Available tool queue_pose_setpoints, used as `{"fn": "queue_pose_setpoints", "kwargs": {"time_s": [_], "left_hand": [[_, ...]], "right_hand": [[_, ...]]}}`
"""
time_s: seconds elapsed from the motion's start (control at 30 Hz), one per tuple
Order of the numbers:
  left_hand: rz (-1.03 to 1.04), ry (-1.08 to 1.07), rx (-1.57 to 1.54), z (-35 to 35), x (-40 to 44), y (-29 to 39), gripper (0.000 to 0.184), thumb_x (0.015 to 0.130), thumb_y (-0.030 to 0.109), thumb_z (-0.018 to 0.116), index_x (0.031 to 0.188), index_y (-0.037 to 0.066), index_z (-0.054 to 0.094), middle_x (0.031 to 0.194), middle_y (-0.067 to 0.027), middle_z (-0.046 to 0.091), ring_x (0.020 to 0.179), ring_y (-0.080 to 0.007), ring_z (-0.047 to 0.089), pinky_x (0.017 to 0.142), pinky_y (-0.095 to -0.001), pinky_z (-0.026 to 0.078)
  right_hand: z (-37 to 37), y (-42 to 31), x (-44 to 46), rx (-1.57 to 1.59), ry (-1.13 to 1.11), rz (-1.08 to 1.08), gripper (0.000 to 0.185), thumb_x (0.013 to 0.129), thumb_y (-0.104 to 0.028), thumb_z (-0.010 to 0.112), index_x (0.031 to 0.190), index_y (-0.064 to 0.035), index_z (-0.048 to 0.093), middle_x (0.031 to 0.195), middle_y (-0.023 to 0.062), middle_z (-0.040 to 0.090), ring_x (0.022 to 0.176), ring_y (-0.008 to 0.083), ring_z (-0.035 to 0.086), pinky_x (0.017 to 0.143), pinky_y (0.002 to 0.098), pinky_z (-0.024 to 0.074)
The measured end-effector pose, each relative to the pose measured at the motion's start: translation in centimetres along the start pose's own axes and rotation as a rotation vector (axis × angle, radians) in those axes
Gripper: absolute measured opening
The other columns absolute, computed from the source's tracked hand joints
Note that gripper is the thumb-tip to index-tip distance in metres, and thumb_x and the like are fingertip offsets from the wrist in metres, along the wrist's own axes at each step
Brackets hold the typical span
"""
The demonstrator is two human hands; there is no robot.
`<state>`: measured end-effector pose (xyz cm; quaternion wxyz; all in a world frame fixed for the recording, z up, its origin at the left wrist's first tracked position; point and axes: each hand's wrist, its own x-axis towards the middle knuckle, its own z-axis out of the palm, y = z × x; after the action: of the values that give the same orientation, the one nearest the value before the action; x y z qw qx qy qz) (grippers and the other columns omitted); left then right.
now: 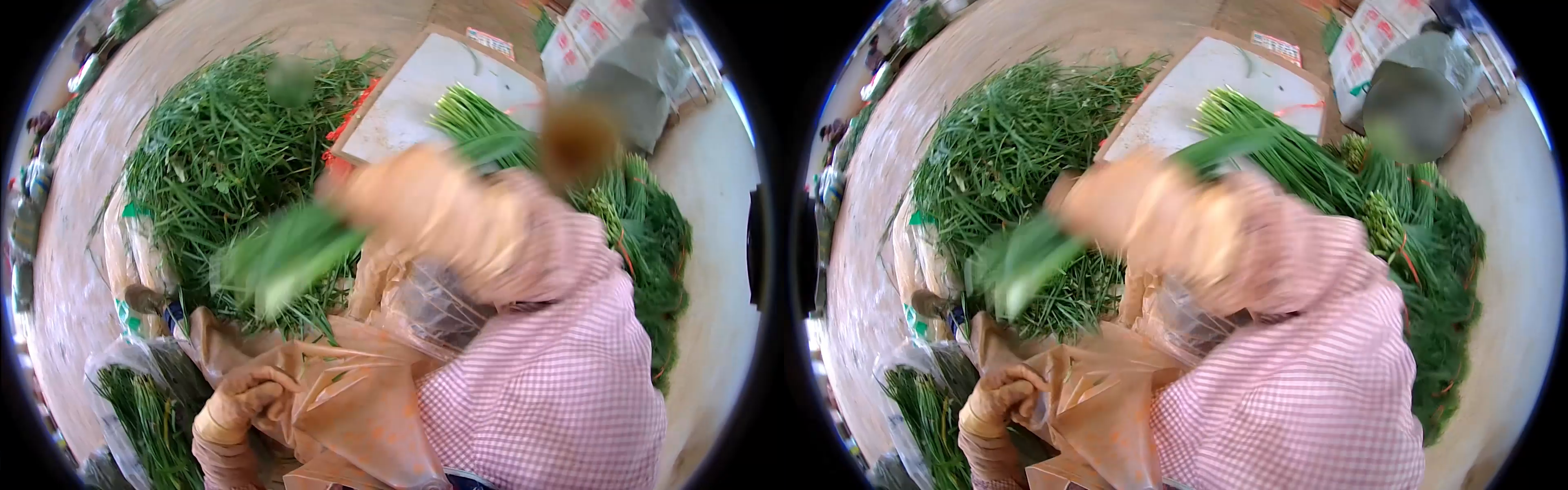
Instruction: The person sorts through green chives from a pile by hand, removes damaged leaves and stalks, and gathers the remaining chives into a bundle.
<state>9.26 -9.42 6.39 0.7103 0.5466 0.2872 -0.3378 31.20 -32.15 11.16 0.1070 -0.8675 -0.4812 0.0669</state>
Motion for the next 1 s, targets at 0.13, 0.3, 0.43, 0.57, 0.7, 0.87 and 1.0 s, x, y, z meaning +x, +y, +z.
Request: {"fn": "queue_pose_setpoints", "kwargs": {"time_s": [0.13, 0.3, 0.43, 0.57, 0.7, 0.87, 1.0], "left_hand": [[0.885, 0.140, 0.600, -0.1, 1.4, -1.5, 0.019, 0.085, 0.009, 0.048, 0.093, -0.001, 0.062, 0.063, -0.0073, 0.054, 0.051, -0.0146, 0.049, 0.051, -0.0245, 0.041], [0.557, 0.221, 0.521, 1.2, 5.2, -8.4, 0.025, 0.087, 0.024, 0.053, 0.097, 0.005, 0.064, 0.075, -0.0075, 0.065, 0.071, -0.0187, 0.062, 0.068, -0.0268, 0.048], [0.365, 0.287, 0.443, 1.8, 4.4, -8.8, 0.027, 0.086, 0.030, 0.054, 0.101, 0.010, 0.063, 0.083, -0.0090, 0.067, 0.078, -0.0188, 0.065, 0.071, -0.0294, 0.049], [0.367, 0.310, 0.354, 0.4, 4.3, -10.6, 0.026, 0.087, 0.029, 0.051, 0.101, 0.008, 0.061, 0.079, -0.0111, 0.066, 0.077, -0.0237, 0.064, 0.071, -0.0332, 0.048], [0.622, 0.275, 0.689, -0.7, 6.6, -13.5, 0.026, 0.086, 0.029, 0.053, 0.093, 0.006, 0.061, 0.075, -0.0159, 0.063, 0.072, -0.0312, 0.061, 0.066, -0.0389, 0.047], [0.414, 0.239, 0.497, -1.3, 6.5, -13.0, 0.027, 0.085, 0.030, 0.053, 0.089, 0.005, 0.062, 0.074, -0.0183, 0.061, 0.071, -0.0343, 0.059, 0.065, -0.0419, 0.046], [0.306, 0.236, 0.364, -2.6, 6.2, -13.2, 0.028, 0.086, 0.032, 0.053, 0.090, 0.005, 0.062, 0.076, -0.0166, 0.062, 0.073, -0.0333, 0.060, 0.065, -0.0412, 0.046]], "right_hand": [[-5.6, 13.8, -4.6, -0.130, 0.344, 0.434, 0.052, 0.076, -0.016, 0.061, 0.125, -0.0051, 0.046, 0.111, 0.0193, 0.057, 0.102, 0.0291, 0.056, 0.085, 0.0332, 0.0440], [-4.5, 33.4, -8.8, 0.358, 0.053, 0.343, 0.048, 0.085, -0.030, 0.055, 0.125, -0.0038, 0.045, 0.113, 0.0225, 0.055, 0.106, 0.0365, 0.052, 0.087, 0.0382, 0.0418], [4.3, 39.0, -9.3, -0.161, -0.125, 0.622, 0.048, 0.089, -0.033, 0.048, 0.127, -0.0047, 0.043, 0.116, 0.0245, 0.052, 0.110, 0.0395, 0.047, 0.092, 0.0411, 0.0384], [0.5, 24.5, -1.1, -0.573, 0.119, 0.563, 0.052, 0.082, -0.023, 0.056, 0.129, -0.0041, 0.042, 0.124, 0.0208, 0.049, 0.114, 0.0351, 0.047, 0.098, 0.0408, 0.0343], [2.3, 13.2, 7.8, 0.089, 0.073, 0.051, 0.041, 0.081, -0.011, 0.055, 0.122, -0.0043, 0.050, 0.112, 0.0182, 0.058, 0.105, 0.0285, 0.055, 0.088, 0.0351, 0.0424], [17.7, -1.5, 14.5, -0.081, -0.748, -0.300, 0.033, 0.078, -0.013, 0.049, 0.111, -0.0091, 0.056, 0.097, 0.0148, 0.062, 0.092, 0.0292, 0.060, 0.081, 0.0395, 0.0486], [29.3, -8.0, 12.7, -0.499, -1.077, -0.462, 0.035, 0.084, -0.021, 0.048, 0.118, -0.0158, 0.051, 0.115, 0.0129, 0.056, 0.103, 0.0297, 0.055, 0.085, 0.0450, 0.0458]]}}
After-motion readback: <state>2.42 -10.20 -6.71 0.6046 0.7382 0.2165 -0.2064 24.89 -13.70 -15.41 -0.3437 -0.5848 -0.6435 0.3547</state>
